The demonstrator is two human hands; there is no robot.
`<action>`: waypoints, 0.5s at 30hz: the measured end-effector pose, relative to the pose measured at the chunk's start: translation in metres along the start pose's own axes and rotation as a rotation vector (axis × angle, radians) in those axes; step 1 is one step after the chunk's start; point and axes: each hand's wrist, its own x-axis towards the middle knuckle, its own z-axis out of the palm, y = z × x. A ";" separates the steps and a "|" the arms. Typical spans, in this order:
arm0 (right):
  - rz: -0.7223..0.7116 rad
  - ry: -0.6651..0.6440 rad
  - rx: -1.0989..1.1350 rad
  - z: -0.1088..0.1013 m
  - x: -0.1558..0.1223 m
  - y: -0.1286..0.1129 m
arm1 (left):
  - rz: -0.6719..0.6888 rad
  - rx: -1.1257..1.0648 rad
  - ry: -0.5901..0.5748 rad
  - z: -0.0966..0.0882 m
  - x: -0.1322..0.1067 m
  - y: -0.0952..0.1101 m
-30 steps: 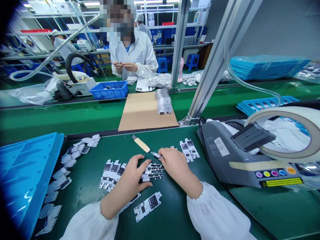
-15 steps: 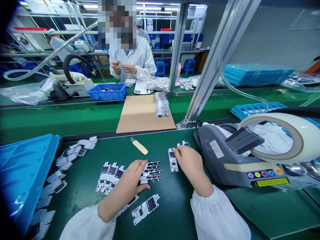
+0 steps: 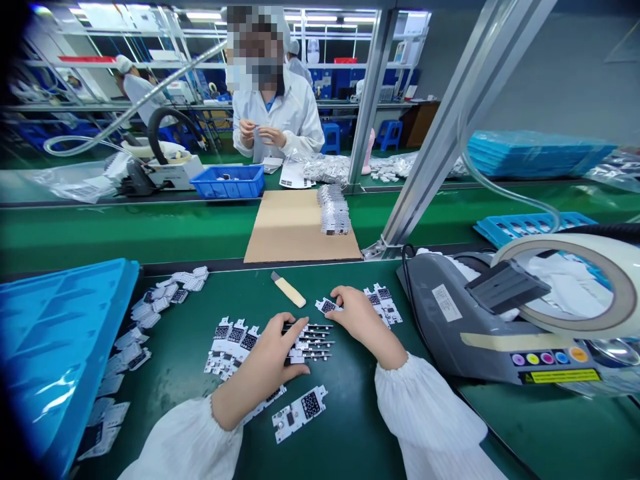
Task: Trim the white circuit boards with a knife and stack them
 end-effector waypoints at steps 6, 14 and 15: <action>-0.196 -0.074 0.112 0.002 0.010 -0.016 | 0.011 0.021 0.049 -0.004 -0.001 0.003; -0.412 -0.261 0.126 0.000 -0.009 -0.041 | -0.008 0.023 0.082 0.004 0.001 0.000; -0.427 -0.276 0.110 -0.001 -0.014 -0.041 | -0.010 0.024 0.087 0.005 0.001 0.000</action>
